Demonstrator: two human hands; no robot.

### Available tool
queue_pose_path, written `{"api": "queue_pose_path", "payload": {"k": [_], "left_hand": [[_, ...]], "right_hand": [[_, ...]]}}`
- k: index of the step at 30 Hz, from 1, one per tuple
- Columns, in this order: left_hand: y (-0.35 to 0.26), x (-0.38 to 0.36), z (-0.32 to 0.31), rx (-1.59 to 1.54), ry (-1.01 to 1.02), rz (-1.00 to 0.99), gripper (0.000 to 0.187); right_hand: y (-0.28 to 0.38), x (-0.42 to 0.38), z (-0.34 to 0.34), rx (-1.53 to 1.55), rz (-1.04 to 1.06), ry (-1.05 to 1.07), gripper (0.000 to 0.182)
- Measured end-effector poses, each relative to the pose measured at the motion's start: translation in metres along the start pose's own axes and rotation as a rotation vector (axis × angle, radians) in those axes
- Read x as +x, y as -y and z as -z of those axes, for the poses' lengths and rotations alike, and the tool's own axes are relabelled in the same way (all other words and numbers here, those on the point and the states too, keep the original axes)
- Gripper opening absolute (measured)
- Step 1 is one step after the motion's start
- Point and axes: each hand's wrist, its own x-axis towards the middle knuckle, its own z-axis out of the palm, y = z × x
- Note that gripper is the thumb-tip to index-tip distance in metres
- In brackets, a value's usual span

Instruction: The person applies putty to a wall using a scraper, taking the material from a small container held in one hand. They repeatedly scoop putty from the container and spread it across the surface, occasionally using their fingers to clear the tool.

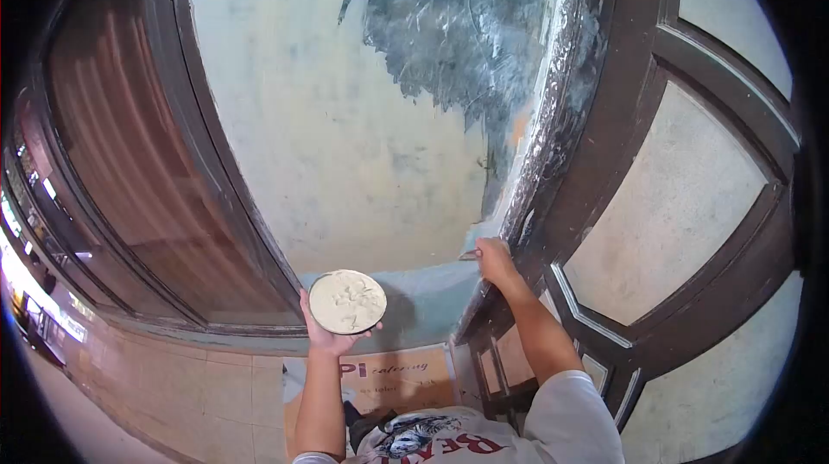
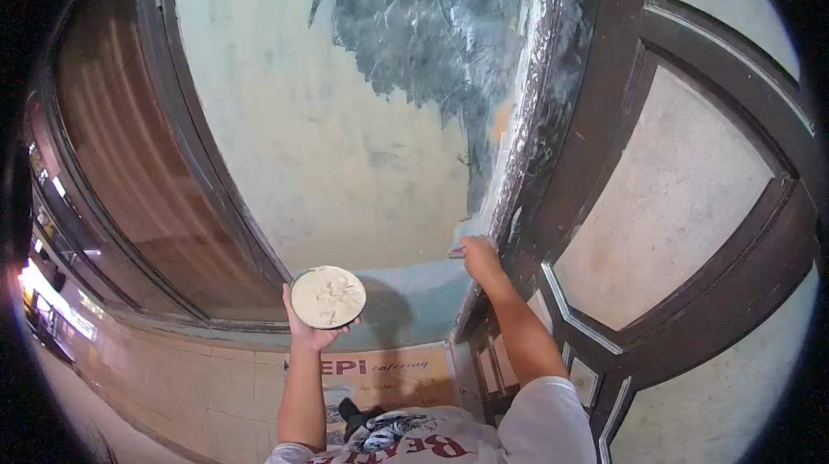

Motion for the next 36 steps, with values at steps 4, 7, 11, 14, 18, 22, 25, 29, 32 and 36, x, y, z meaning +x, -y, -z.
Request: {"api": "queue_pose_path", "payload": {"k": [4, 7, 11, 14, 18, 22, 25, 29, 32, 36], "left_hand": [[-0.004, 0.0, 0.008, -0.023, 0.062, 0.027, 0.106], [-0.008, -0.001, 0.017, -0.053, 0.103, 0.037, 0.108], [-0.01, 0.001, 0.018, -0.02, 0.093, 0.012, 0.108], [-0.009, 0.002, 0.011, 0.034, -0.037, 0.014, 0.105], [-0.009, 0.003, 0.022, -0.029, 0.068, 0.03, 0.109], [-0.007, 0.001, 0.029, -0.092, 0.09, 0.039, 0.108], [-0.005, 0.002, 0.03, -0.077, 0.065, 0.027, 0.108], [-0.003, 0.002, 0.03, -0.05, 0.077, 0.016, 0.108], [-0.001, -0.001, 0.029, -0.08, 0.082, -0.018, 0.107], [-0.003, -0.003, 0.03, -0.062, 0.077, -0.008, 0.108]], "right_hand": [[-0.002, -0.011, -0.013, -0.062, -0.05, 0.009, 0.007], [-0.005, -0.017, -0.029, -0.15, -0.18, 0.038, 0.01], [-0.023, -0.021, -0.045, -0.271, -0.091, 0.066, 0.008], [-0.024, -0.012, -0.039, -0.245, -0.074, 0.065, 0.01], [-0.028, -0.007, -0.02, -0.072, -0.072, 0.056, 0.003], [-0.035, -0.015, -0.023, -0.023, -0.019, 0.094, 0.004], [-0.031, -0.006, -0.024, -0.039, -0.013, 0.022, 0.003], [-0.023, -0.012, -0.018, -0.035, -0.046, -0.004, 0.002], [-0.021, -0.026, -0.027, -0.064, -0.057, 0.039, 0.002], [-0.026, -0.004, -0.033, -0.081, -0.025, -0.006, 0.005]]}}
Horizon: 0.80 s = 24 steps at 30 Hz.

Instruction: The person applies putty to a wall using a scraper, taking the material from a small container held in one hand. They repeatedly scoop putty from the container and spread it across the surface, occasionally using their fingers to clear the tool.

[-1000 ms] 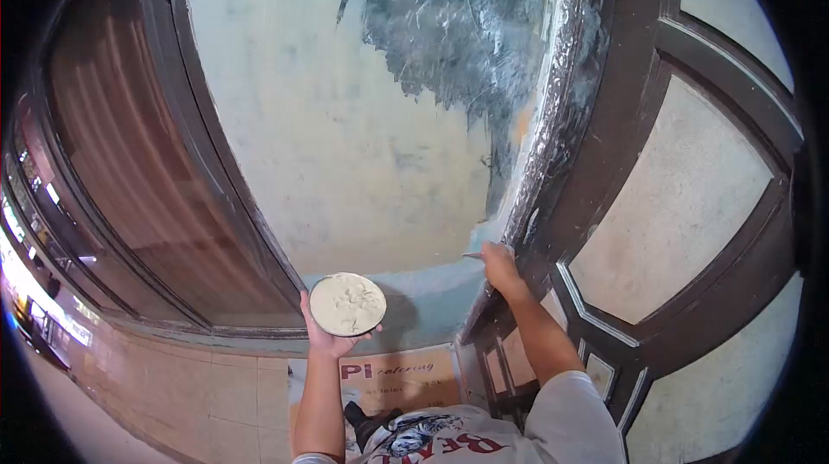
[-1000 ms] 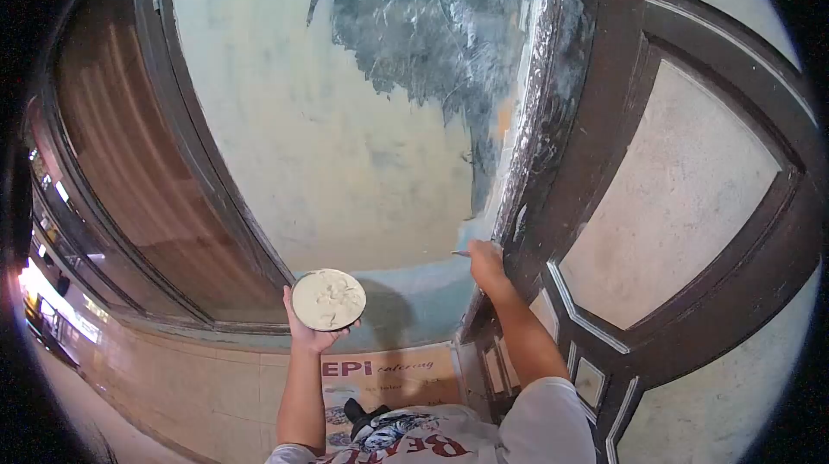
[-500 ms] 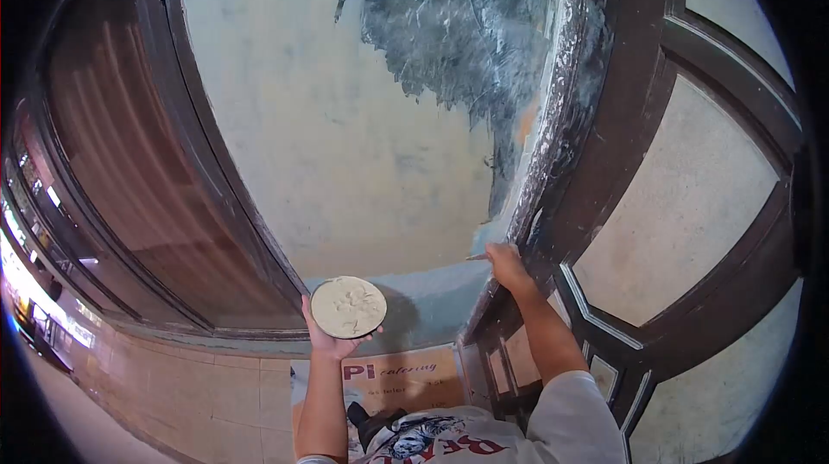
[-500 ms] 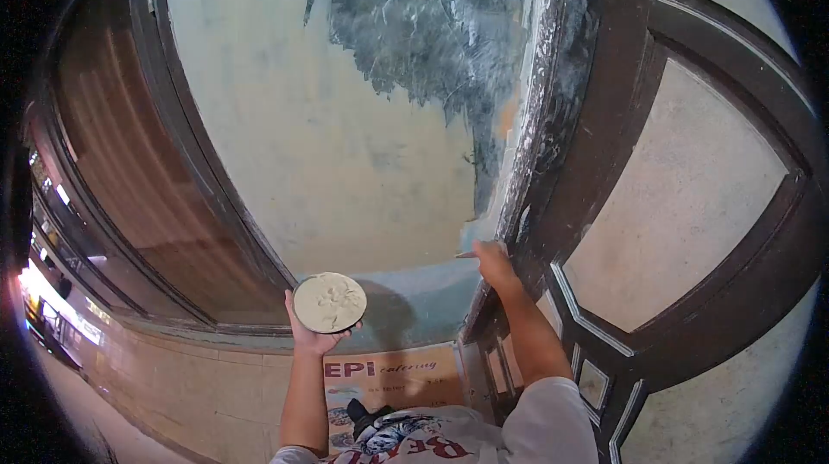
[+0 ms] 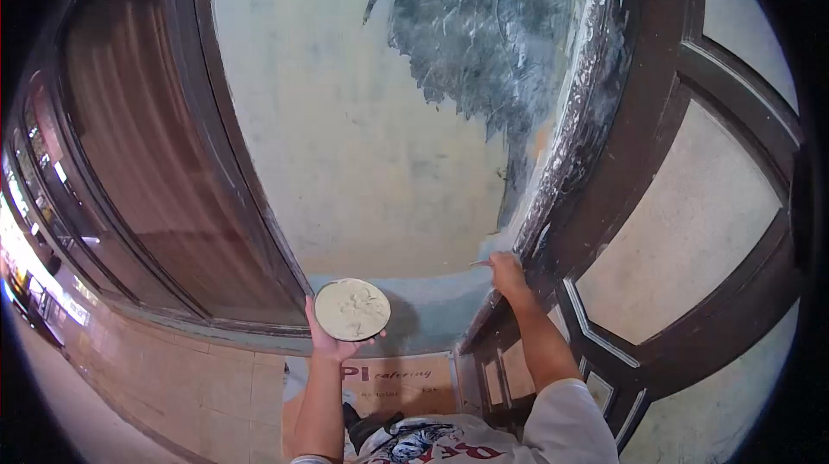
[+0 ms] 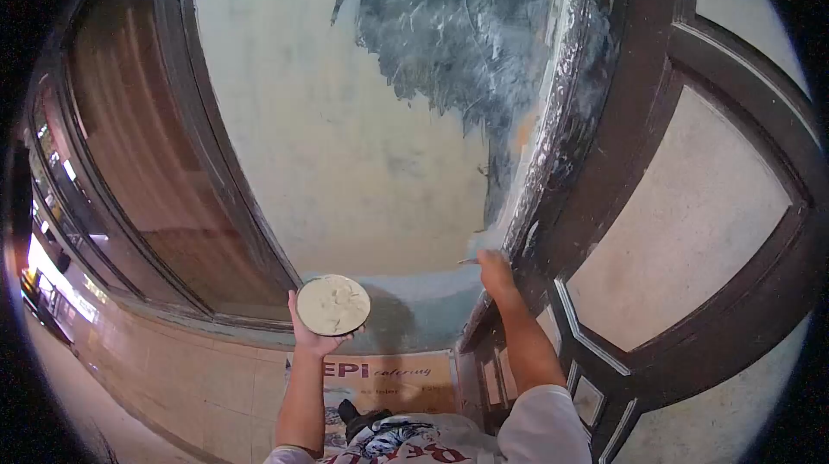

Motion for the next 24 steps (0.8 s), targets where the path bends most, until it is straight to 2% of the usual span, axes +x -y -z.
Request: {"api": "queue_pose_path", "payload": {"k": [3, 9, 12, 14, 18, 20, 24], "left_hand": [[-0.001, -0.003, 0.004, 0.009, 0.015, -0.017, 0.109], [-0.001, -0.014, -0.001, 0.005, -0.08, -0.059, 0.104], [-0.002, -0.016, -0.003, 0.011, -0.057, -0.072, 0.104], [-0.002, -0.017, -0.003, 0.018, -0.057, -0.078, 0.104], [-0.002, -0.018, -0.002, 0.03, -0.081, -0.097, 0.104], [-0.002, -0.018, -0.001, 0.026, -0.087, -0.1, 0.105], [-0.004, -0.017, 0.004, -0.019, -0.033, -0.037, 0.105]], "right_hand": [[0.006, 0.004, 0.016, 0.046, -0.017, -0.107, 0.004], [0.0, -0.013, -0.002, 0.045, 0.048, 0.039, 0.005], [-0.007, 0.004, -0.007, -0.004, -0.014, 0.052, 0.004], [0.004, 0.016, 0.012, 0.122, 0.05, -0.172, 0.003], [0.011, 0.002, 0.016, 0.053, 0.036, -0.177, 0.003], [0.004, -0.007, 0.007, 0.096, 0.017, 0.03, 0.002], [-0.005, 0.015, 0.006, 0.072, 0.015, -0.002, 0.004]]}}
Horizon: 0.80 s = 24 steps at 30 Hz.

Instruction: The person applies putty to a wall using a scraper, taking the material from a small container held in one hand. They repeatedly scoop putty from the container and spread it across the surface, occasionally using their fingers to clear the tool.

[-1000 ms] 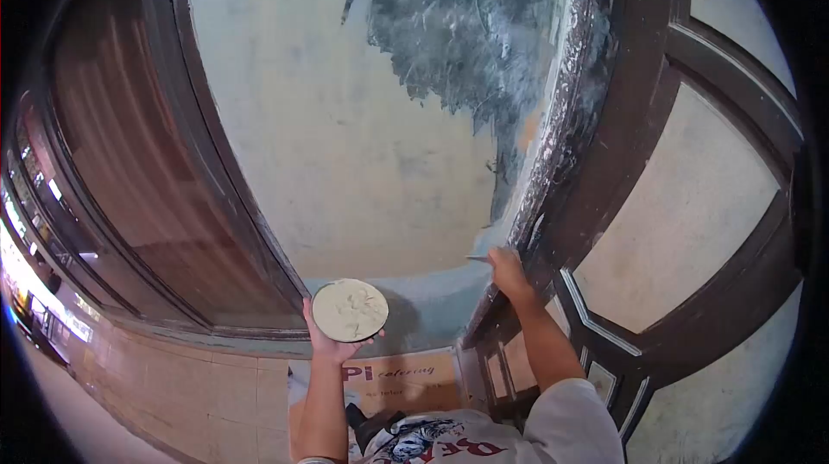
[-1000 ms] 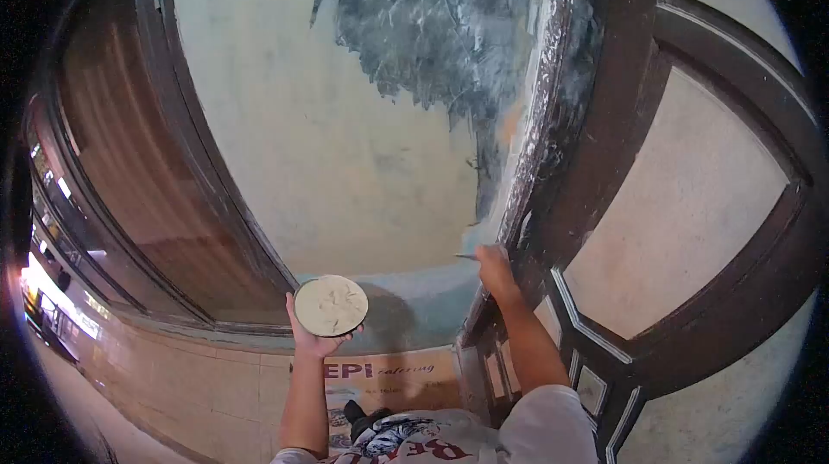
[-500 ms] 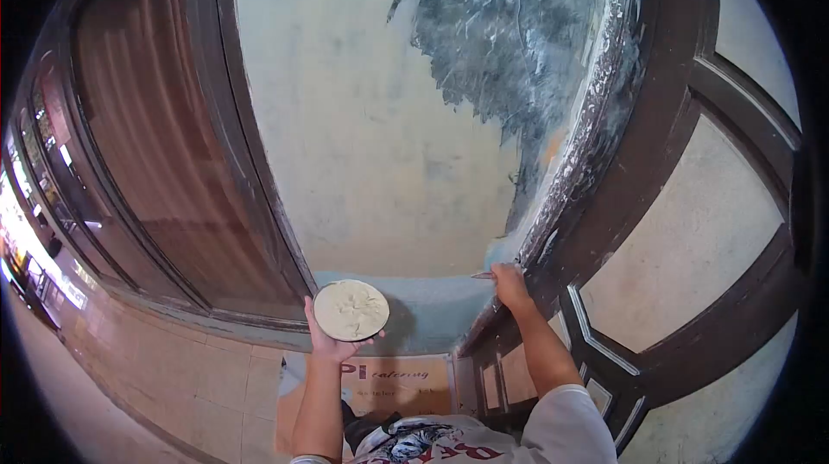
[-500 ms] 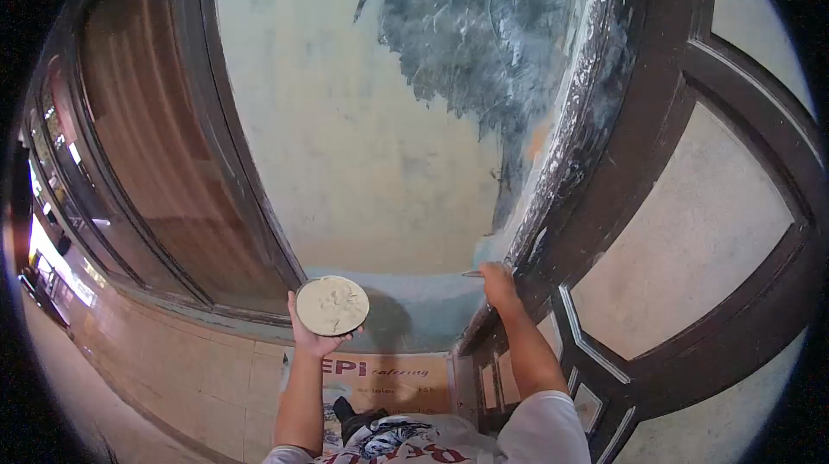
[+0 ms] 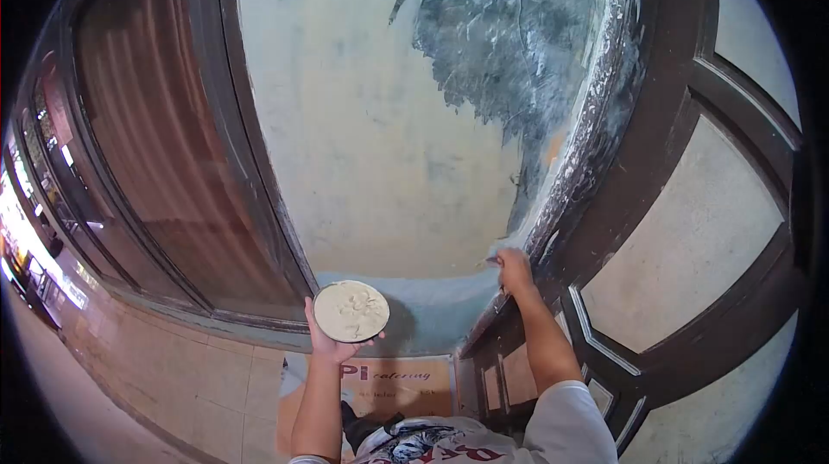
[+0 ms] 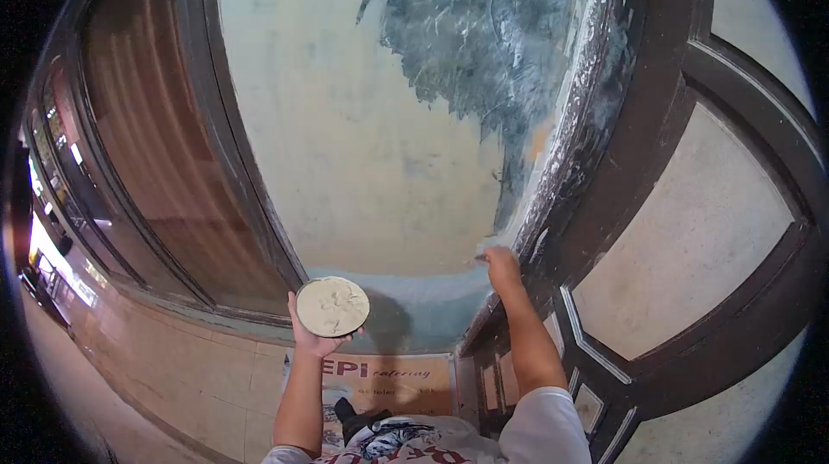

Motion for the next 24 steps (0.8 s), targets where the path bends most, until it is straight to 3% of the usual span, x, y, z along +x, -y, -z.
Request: {"api": "queue_pose_path", "payload": {"k": [5, 8, 11, 13, 16, 17, 20, 23, 24], "left_hand": [[0.0, -0.001, -0.003, 0.057, -0.035, -0.049, 0.106], [0.0, -0.002, -0.005, 0.025, -0.047, -0.059, 0.106], [-0.005, 0.0, 0.003, -0.039, 0.011, 0.006, 0.107], [-0.006, 0.002, -0.002, -0.027, 0.029, -0.001, 0.107], [-0.005, 0.001, 0.002, -0.007, 0.073, 0.003, 0.107], [-0.005, 0.002, 0.004, -0.009, 0.075, -0.004, 0.107], [-0.005, -0.001, 0.005, -0.013, 0.035, 0.0, 0.107], [-0.007, 0.004, 0.001, 0.001, 0.061, 0.002, 0.107], [-0.008, 0.004, 0.001, 0.01, 0.073, 0.0, 0.106]], "right_hand": [[0.028, -0.002, 0.029, 0.029, 0.035, -0.205, 0.004], [0.011, -0.019, -0.007, 0.017, 0.017, -0.078, 0.006], [0.013, -0.007, 0.002, -0.027, -0.035, 0.049, 0.004], [0.016, 0.007, 0.011, -0.005, 0.027, -0.167, 0.003], [0.043, 0.001, 0.039, 0.006, 0.019, -0.304, 0.001], [0.039, -0.003, 0.034, 0.006, 0.025, -0.303, 0.001], [0.019, -0.027, 0.003, 0.006, -0.028, 0.002, 0.002], [0.027, -0.008, 0.013, -0.017, -0.096, 0.028, 0.002], [0.015, 0.003, 0.012, -0.043, -0.04, -0.072, 0.006]]}}
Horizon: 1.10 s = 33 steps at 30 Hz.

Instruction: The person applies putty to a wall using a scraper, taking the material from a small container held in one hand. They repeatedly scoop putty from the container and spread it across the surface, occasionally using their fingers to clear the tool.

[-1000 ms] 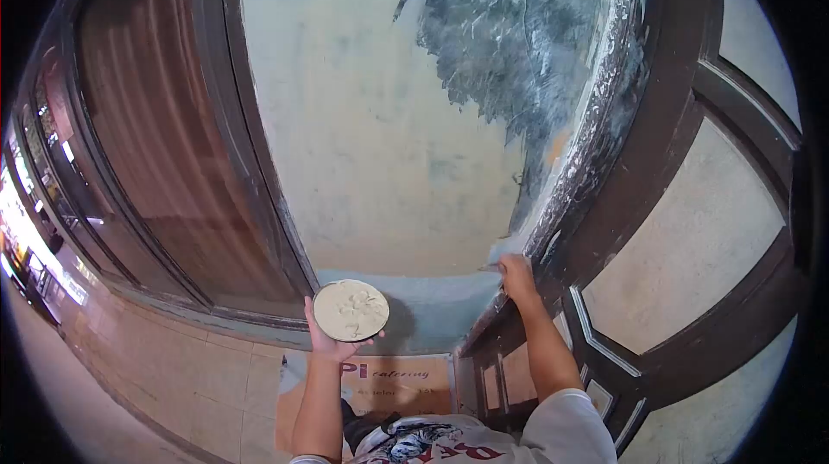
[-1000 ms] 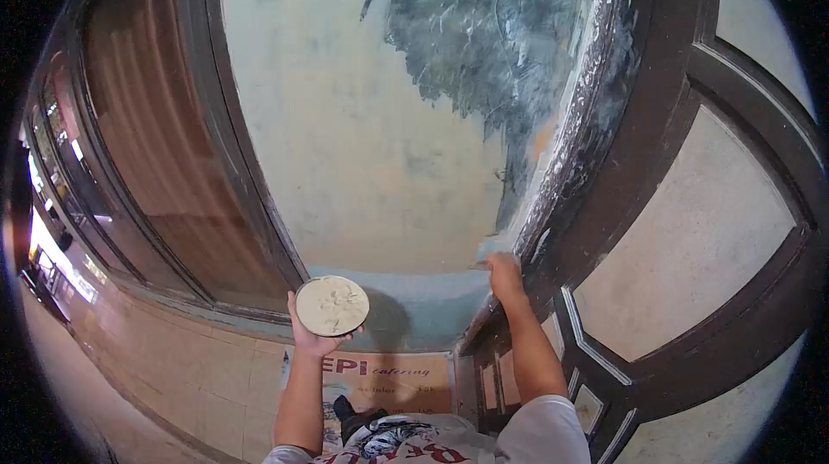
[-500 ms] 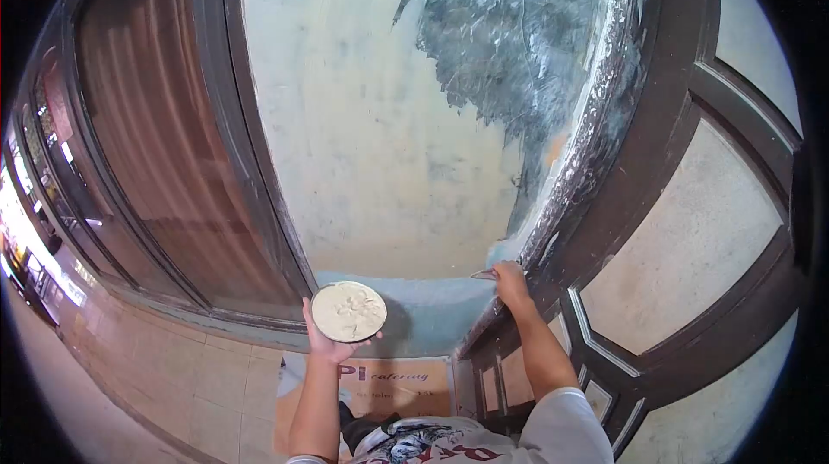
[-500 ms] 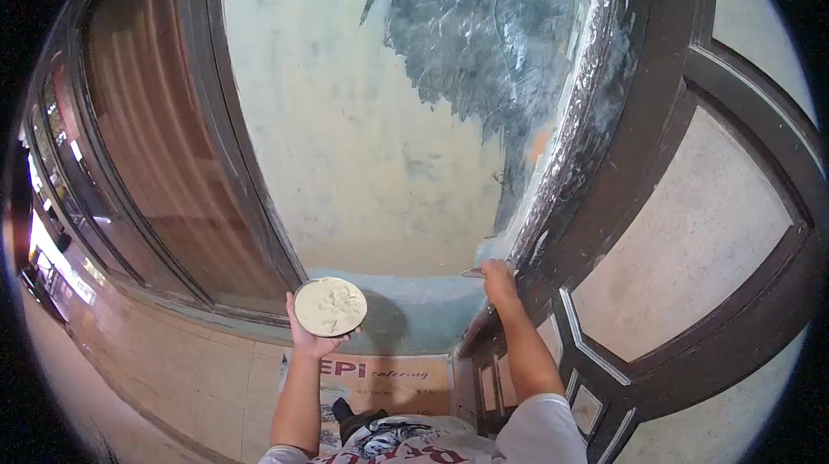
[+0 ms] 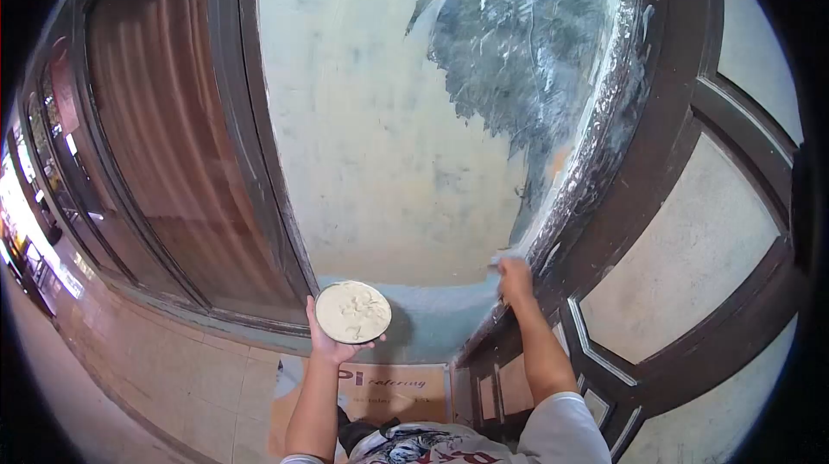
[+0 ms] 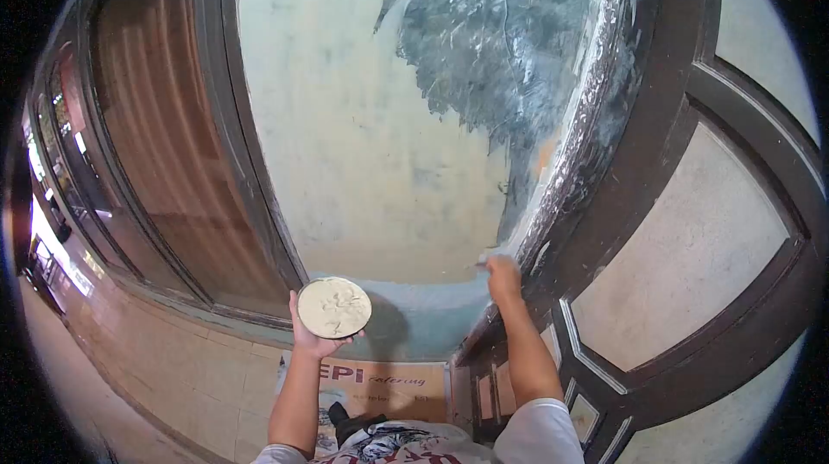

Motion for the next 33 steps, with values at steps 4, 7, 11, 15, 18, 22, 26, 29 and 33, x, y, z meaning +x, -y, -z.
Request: {"api": "queue_pose_path", "payload": {"k": [4, 7, 11, 15, 18, 22, 26, 29, 33], "left_hand": [[0.003, -0.004, -0.011, 0.027, -0.092, -0.046, 0.107], [0.001, -0.005, -0.006, 0.026, -0.074, -0.073, 0.107], [-0.001, -0.003, -0.017, 0.045, -0.063, -0.057, 0.107], [-0.005, -0.006, -0.013, 0.01, -0.001, -0.028, 0.107], [-0.006, -0.01, -0.007, 0.024, -0.039, -0.047, 0.107], [-0.003, -0.011, -0.01, -0.012, -0.027, -0.037, 0.108], [0.001, -0.012, -0.024, 0.043, -0.145, -0.052, 0.106], [0.003, -0.015, -0.024, 0.042, -0.169, -0.028, 0.105], [0.0, -0.02, -0.013, 0.0, -0.095, -0.042, 0.111]], "right_hand": [[0.019, 0.004, 0.04, -0.002, 0.092, -0.23, 0.003], [0.001, -0.029, 0.008, 0.048, 0.071, -0.03, 0.008], [-0.015, -0.025, -0.026, -0.071, 0.019, 0.078, 0.005], [0.019, 0.011, 0.039, -0.047, 0.001, -0.194, 0.005], [0.014, -0.019, 0.037, -0.004, -0.012, -0.131, 0.005], [-0.012, -0.039, -0.023, -0.025, 0.03, 0.014, 0.007], [-0.002, 0.012, 0.017, -0.045, -0.025, 0.023, 0.003], [0.019, 0.01, 0.052, -0.012, 0.006, -0.135, 0.009], [0.008, -0.039, 0.01, 0.022, -0.058, 0.043, 0.004]]}}
